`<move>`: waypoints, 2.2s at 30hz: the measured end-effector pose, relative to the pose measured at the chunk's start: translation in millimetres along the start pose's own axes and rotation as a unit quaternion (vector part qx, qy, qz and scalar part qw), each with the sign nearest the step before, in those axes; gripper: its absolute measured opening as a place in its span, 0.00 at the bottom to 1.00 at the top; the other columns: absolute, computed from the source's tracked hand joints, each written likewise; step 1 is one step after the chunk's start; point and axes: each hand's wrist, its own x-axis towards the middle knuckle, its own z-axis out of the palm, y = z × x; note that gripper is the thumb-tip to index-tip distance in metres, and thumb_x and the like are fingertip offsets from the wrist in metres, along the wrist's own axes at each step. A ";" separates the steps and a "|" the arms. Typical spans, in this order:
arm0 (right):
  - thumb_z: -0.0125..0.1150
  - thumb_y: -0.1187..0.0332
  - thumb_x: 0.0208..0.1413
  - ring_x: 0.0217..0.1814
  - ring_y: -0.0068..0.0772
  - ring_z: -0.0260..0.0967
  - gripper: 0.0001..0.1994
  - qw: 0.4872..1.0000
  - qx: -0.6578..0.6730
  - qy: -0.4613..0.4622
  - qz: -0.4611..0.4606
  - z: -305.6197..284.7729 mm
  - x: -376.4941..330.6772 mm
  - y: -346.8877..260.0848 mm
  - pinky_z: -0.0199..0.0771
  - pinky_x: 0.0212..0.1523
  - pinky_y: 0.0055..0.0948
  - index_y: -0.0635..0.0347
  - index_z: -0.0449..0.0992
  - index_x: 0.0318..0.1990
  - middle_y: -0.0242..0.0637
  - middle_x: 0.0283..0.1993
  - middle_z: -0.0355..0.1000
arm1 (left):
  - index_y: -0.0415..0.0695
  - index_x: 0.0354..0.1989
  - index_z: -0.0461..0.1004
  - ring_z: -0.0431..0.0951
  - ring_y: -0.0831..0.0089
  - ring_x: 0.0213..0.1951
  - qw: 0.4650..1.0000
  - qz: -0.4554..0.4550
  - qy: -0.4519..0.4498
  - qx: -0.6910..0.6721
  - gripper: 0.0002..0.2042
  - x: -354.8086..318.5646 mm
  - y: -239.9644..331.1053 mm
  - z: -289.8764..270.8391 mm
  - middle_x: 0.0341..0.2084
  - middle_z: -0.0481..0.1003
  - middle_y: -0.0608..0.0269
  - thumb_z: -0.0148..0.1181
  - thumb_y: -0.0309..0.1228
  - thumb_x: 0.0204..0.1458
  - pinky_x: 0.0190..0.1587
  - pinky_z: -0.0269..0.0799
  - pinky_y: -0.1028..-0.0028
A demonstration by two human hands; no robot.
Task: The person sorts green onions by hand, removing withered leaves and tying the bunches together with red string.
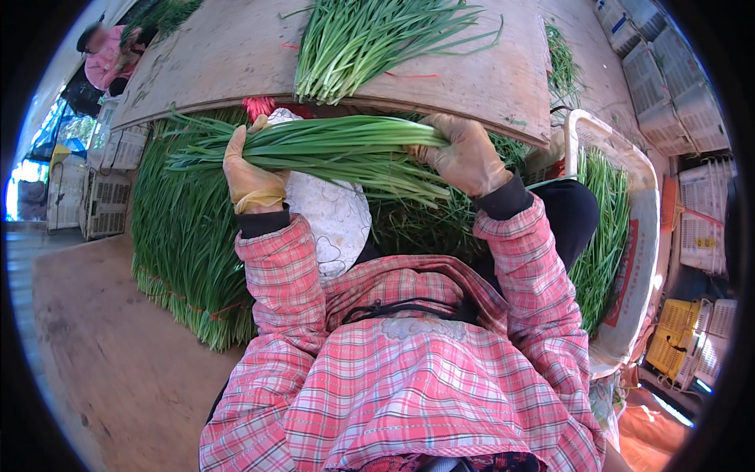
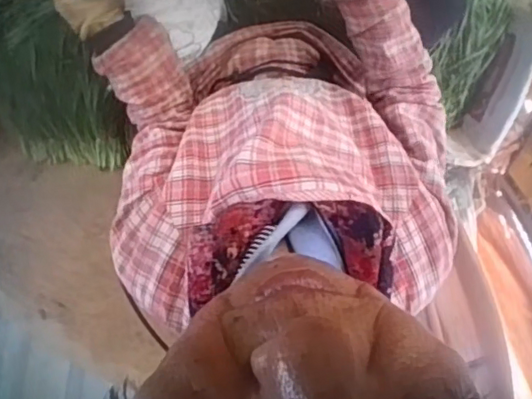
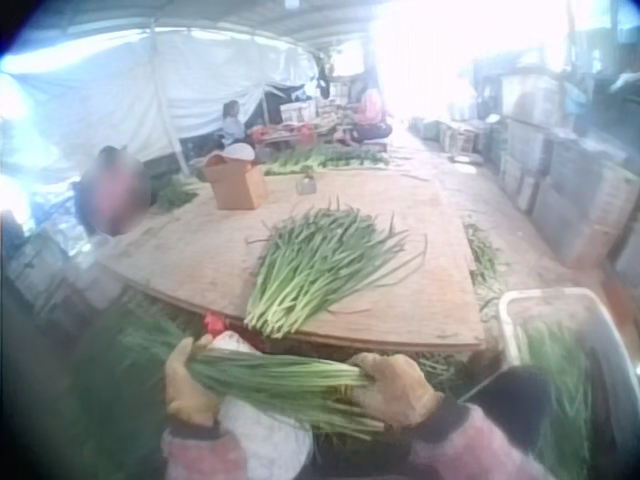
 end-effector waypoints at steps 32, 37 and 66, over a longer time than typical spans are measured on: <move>0.61 0.61 0.46 0.22 0.40 0.70 0.15 0.974 -0.191 0.092 -0.083 33.4 -30.5 -35.4 0.66 0.21 0.37 0.55 0.73 0.41 0.37 0.21 0.69 | 0.40 0.39 0.70 0.73 0.55 0.39 0.986 0.115 0.106 -0.060 0.17 39.5 -2.7 -39.1 0.36 0.73 0.52 0.42 0.41 0.56 0.44 0.69 0.54; 0.59 0.62 0.48 0.22 0.40 0.69 0.08 0.952 -0.252 0.100 -0.138 56.5 1.9 -19.9 0.66 0.21 0.36 0.53 0.74 0.34 0.37 0.24 0.68 | 0.40 0.39 0.71 0.73 0.55 0.38 0.991 0.076 0.096 -0.056 0.16 41.3 -3.9 -23.6 0.34 0.72 0.54 0.44 0.40 0.55 0.44 0.69 0.55; 0.63 0.64 0.45 0.24 0.37 0.71 0.12 0.964 -0.153 0.183 -0.118 48.0 -20.2 -23.8 0.69 0.23 0.33 0.53 0.75 0.39 0.37 0.24 0.70 | 0.41 0.38 0.70 0.72 0.54 0.38 0.990 0.084 0.082 -0.072 0.16 46.5 -5.8 -40.3 0.36 0.73 0.51 0.43 0.41 0.55 0.44 0.69 0.54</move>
